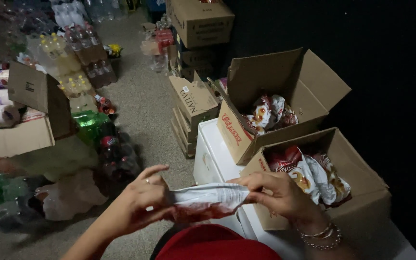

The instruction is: The person repeatedly picks up small food packages from a cardboard box, folds the top edges to seal them, and places them back into the box. The person handles multiple packages one at a time in a repetitive sequence.

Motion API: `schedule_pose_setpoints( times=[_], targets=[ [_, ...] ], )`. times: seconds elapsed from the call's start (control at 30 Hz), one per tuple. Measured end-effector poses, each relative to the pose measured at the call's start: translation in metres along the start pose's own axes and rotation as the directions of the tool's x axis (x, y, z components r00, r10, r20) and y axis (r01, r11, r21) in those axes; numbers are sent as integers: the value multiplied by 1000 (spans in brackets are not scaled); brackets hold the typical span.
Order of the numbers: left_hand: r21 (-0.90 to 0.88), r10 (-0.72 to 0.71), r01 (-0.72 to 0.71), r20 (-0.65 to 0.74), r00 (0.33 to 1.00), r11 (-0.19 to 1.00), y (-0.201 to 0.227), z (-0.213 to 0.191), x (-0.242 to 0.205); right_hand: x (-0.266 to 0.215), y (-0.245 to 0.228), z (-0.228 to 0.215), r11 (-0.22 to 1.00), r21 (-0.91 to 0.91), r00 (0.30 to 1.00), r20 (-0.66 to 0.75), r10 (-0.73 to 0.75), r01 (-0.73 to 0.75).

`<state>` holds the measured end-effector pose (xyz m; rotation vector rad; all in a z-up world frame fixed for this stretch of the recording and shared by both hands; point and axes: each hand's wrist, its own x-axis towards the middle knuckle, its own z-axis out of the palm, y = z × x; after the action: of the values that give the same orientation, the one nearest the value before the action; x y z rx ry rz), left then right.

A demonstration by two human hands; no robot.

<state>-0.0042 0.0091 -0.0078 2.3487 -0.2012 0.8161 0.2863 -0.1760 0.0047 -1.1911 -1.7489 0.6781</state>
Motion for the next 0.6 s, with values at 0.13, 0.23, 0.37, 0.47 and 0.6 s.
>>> schedule_pose_setpoints(
  times=[0.13, 0.23, 0.37, 0.47, 0.6],
  targets=[
    [60, -46, 50, -69, 997, 997, -13, 4, -11, 0, 16, 12, 1000, -16, 1000, 2, 19, -19],
    [-26, -173, 171, -103, 980, 985, -17, 8, -13, -3, 31, 22, 994, -62, 991, -101, 86, -93],
    [-256, -490, 493, 78, 868, 832, -14, 7, 0, 6, 31, 24, 981, -39, 961, -212, 176, -189],
    [-266, -555, 603, 239, 797, 752, -8, 17, 18, 20, 10, 23, 966, -46, 944, -229, 238, -254],
    [-114, -603, 681, 374, 704, 724, -14, 67, 33, 30, -3, 24, 929, -208, 943, -198, 266, -306]
  ],
)
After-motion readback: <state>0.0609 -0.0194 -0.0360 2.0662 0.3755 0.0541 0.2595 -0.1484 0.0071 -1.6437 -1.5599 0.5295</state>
